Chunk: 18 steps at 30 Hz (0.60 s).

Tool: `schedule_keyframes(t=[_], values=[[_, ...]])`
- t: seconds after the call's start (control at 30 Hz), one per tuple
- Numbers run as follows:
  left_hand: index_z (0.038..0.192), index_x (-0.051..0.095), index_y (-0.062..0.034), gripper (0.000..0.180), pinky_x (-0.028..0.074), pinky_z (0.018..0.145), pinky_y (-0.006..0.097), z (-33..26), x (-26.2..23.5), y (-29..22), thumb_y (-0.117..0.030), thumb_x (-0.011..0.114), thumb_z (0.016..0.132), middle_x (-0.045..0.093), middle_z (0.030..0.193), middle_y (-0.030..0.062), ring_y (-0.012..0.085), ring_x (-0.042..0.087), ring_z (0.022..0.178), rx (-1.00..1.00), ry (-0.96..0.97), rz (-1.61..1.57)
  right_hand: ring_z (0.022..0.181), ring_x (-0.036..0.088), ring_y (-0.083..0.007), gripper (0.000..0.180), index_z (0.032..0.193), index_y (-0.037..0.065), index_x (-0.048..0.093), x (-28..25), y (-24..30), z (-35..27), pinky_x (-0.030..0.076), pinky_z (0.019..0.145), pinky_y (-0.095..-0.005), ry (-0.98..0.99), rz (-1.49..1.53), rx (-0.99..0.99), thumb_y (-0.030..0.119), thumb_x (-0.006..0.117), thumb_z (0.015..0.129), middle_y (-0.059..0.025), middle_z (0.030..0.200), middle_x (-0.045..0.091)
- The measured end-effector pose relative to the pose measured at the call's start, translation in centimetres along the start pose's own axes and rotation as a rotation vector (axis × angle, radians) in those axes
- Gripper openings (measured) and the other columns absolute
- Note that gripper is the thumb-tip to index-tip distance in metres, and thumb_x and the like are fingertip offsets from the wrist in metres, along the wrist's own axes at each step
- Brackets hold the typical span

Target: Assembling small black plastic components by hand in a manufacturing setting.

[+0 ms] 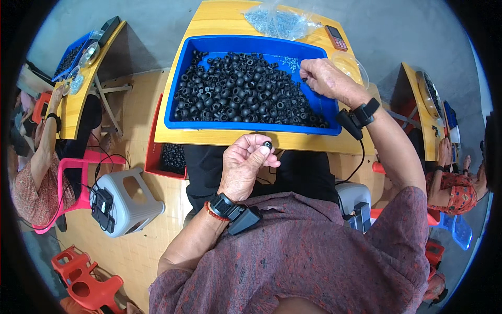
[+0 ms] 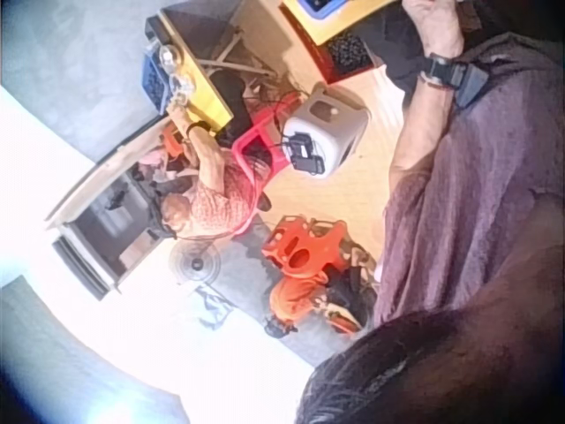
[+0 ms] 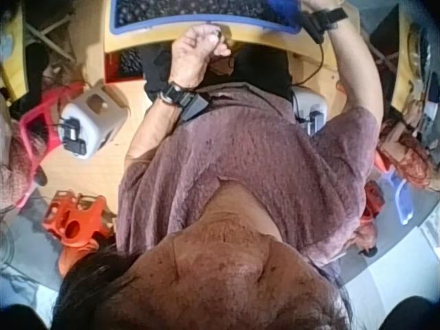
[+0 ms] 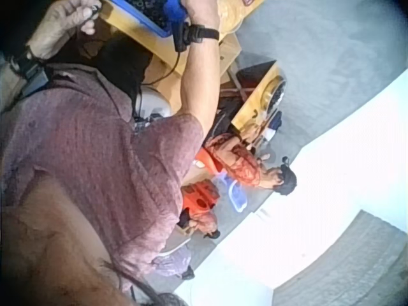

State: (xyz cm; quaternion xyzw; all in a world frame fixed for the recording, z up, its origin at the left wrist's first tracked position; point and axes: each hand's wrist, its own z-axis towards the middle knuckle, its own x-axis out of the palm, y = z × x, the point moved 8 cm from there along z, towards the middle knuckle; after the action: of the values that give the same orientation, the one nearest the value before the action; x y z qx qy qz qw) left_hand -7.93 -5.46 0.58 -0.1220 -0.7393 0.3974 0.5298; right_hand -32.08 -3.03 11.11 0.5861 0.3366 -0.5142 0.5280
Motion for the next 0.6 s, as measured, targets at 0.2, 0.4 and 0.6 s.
schedule_keyframes(t=[0.2, 0.4, 0.6], values=[[0.110, 0.060, 0.0014, 0.016, 0.061, 0.073, 0.031, -0.1, 0.4, -0.2, -0.008, 0.063, 0.096, 0.067, 0.088, 0.0070, 0.0138, 0.068, 0.075, -0.006, 0.027, -0.029, 0.064, 0.061, -0.0091, 0.010, 0.092, -0.001, 0.063, -0.5, -0.2, -2.2, 0.052, 0.060, -0.0259, 0.035, 0.578, 0.250, -0.002, 0.055, 0.086, -0.0028, 0.075, 0.062], [0.110, 0.060, 0.0013, 0.016, 0.061, 0.075, 0.031, -0.1, -0.1, 0.1, -0.007, 0.063, 0.096, 0.067, 0.088, 0.0068, 0.0140, 0.068, 0.075, -0.039, 0.009, -0.038, 0.069, 0.065, -0.0078, 0.014, 0.097, -0.001, 0.066, -1.1, 6.4, -5.1, 0.055, 0.065, -0.0228, 0.014, 0.835, 0.127, -0.004, 0.059, 0.085, -0.0025, 0.079, 0.065], [0.110, 0.060, 0.0001, 0.017, 0.060, 0.076, 0.034, -0.1, -0.1, 0.6, -0.007, 0.064, 0.095, 0.067, 0.094, 0.0081, 0.0158, 0.068, 0.079, -0.042, 0.053, -0.019, 0.074, 0.066, -0.0291, 0.011, 0.089, 0.003, 0.063, 0.1, 13.6, -7.1, 0.053, 0.063, -0.0353, -0.137, 0.546, -0.272, -0.001, 0.065, 0.080, -0.0116, 0.080, 0.061]])
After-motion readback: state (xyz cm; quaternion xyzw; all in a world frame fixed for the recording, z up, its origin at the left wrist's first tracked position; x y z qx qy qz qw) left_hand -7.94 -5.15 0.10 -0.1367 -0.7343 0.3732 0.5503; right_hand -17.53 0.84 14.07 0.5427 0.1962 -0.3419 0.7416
